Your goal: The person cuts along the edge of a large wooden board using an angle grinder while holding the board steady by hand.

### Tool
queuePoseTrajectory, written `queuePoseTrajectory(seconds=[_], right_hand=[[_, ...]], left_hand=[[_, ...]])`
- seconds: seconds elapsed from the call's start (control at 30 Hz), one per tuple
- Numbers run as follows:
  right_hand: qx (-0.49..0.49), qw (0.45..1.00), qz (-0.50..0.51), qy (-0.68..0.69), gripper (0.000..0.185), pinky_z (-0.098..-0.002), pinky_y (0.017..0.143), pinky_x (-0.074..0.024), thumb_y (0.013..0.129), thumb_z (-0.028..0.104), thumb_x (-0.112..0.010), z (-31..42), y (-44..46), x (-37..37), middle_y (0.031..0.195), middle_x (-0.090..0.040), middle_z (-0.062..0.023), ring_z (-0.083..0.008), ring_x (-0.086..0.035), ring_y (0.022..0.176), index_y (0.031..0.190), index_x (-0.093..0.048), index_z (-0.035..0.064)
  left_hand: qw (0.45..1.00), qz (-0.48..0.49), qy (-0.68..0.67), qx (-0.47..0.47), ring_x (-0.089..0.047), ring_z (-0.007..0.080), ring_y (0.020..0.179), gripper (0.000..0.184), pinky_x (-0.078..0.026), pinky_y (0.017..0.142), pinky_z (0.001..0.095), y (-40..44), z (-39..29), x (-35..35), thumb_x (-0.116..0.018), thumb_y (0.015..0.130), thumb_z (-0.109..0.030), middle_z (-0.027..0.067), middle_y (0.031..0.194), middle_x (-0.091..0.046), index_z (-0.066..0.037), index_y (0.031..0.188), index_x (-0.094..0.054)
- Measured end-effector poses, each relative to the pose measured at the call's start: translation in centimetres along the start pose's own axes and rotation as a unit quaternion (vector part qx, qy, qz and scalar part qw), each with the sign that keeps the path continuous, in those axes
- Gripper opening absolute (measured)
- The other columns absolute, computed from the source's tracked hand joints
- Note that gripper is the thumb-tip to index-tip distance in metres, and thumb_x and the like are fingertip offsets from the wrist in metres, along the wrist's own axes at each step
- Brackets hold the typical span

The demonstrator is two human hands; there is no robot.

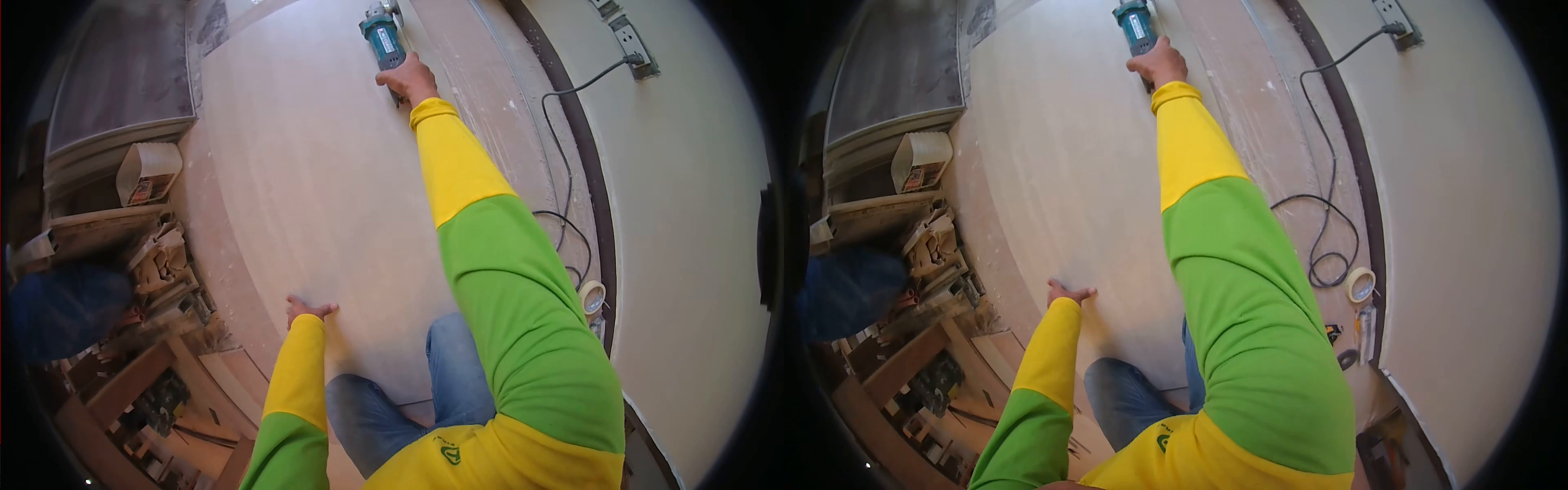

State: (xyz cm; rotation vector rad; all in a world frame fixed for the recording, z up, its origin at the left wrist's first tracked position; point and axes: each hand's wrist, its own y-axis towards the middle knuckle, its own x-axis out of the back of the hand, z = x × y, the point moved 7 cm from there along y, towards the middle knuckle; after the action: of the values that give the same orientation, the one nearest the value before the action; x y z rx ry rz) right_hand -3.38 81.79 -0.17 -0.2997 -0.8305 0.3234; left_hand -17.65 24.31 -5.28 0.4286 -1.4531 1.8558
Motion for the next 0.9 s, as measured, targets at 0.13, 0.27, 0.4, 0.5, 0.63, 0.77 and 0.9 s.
queuePoseTrajectory(seconds=[0.13, 0.27, 0.4, 0.5, 0.63, 0.77, 0.9], right_hand=[[-0.009, 1.000, -0.002, 0.011, 0.077, -0.0377, 0.102, -0.0518, 0.075, 0.038, -0.079, -1.0, -2.5, 0.3, 0.129, -0.066, -0.0186, -0.0338, -0.067, 0.116, 0.138, -0.049, 0.0051], [-0.007, 1.000, -0.005, -0.004, 0.077, -0.0376, 0.102, -0.0518, 0.074, 0.038, -0.079, -1.5, -3.3, 0.5, 0.128, -0.066, -0.0191, -0.0341, -0.067, 0.116, 0.138, -0.049, 0.0050], [-0.009, 1.000, 0.002, -0.005, 0.082, -0.0375, 0.102, -0.0514, 0.073, 0.039, -0.078, -1.4, -3.2, 0.1, 0.131, -0.064, -0.0195, -0.0335, -0.065, 0.118, 0.141, -0.047, 0.0048], [-0.005, 1.000, -0.012, 0.004, 0.078, -0.0382, 0.102, -0.0517, 0.075, 0.039, -0.079, -1.4, -3.0, 0.2, 0.129, -0.066, -0.0193, -0.0345, -0.066, 0.117, 0.138, -0.049, 0.0046], [-0.007, 1.000, -0.010, 0.022, 0.078, -0.0380, 0.102, -0.0518, 0.075, 0.040, -0.080, -1.0, -2.1, 0.1, 0.131, -0.065, -0.0196, -0.0346, -0.066, 0.118, 0.138, -0.050, 0.0049], [0.009, 1.000, -0.001, 0.006, 0.077, -0.0377, 0.102, -0.0518, 0.076, 0.039, -0.081, -0.3, -0.3, 0.0, 0.132, -0.064, -0.0200, -0.0347, -0.066, 0.118, 0.138, -0.051, 0.0052], [0.013, 0.999, -0.013, 0.030, 0.075, -0.0374, 0.101, -0.0523, 0.077, 0.038, -0.082, 0.3, 1.4, -0.1, 0.130, -0.065, -0.0203, -0.0349, -0.067, 0.115, 0.137, -0.052, 0.0050]], left_hand=[[1.000, -0.008, 0.009, 0.002, -0.049, 0.0409, 0.138, 0.145, -0.044, 0.111, 0.0544, -0.2, -0.2, 0.2, -0.096, 0.051, -0.058, 0.0221, 0.154, -0.043, -0.008, 0.160, -0.016], [1.000, -0.010, 0.007, 0.009, -0.049, 0.0400, 0.138, 0.145, -0.044, 0.112, 0.0537, -0.4, -0.2, 0.2, -0.097, 0.051, -0.057, 0.0220, 0.153, -0.044, -0.008, 0.161, -0.015], [1.000, -0.012, -0.002, 0.005, -0.048, 0.0397, 0.139, 0.144, -0.042, 0.113, 0.0535, -0.6, -0.1, 0.3, -0.097, 0.053, -0.055, 0.0224, 0.155, -0.042, -0.008, 0.161, -0.014], [1.000, -0.003, -0.011, 0.004, -0.047, 0.0400, 0.140, 0.143, -0.041, 0.114, 0.0533, -0.9, -0.3, 0.5, -0.096, 0.054, -0.055, 0.0229, 0.157, -0.040, -0.008, 0.161, -0.013], [1.000, -0.007, -0.007, 0.000, -0.046, 0.0400, 0.141, 0.144, -0.041, 0.114, 0.0530, -1.2, -0.5, 0.7, -0.096, 0.054, -0.055, 0.0236, 0.157, -0.038, -0.008, 0.161, -0.012], [1.000, -0.003, -0.006, -0.004, -0.044, 0.0407, 0.143, 0.147, -0.039, 0.116, 0.0525, -0.5, -0.2, 0.2, -0.096, 0.053, -0.057, 0.0253, 0.160, -0.034, -0.007, 0.161, -0.011], [1.000, 0.000, -0.005, 0.001, -0.041, 0.0405, 0.145, 0.150, -0.037, 0.117, 0.0514, -0.3, -0.1, 0.1, -0.096, 0.051, -0.058, 0.0263, 0.162, -0.029, -0.007, 0.162, -0.010]])
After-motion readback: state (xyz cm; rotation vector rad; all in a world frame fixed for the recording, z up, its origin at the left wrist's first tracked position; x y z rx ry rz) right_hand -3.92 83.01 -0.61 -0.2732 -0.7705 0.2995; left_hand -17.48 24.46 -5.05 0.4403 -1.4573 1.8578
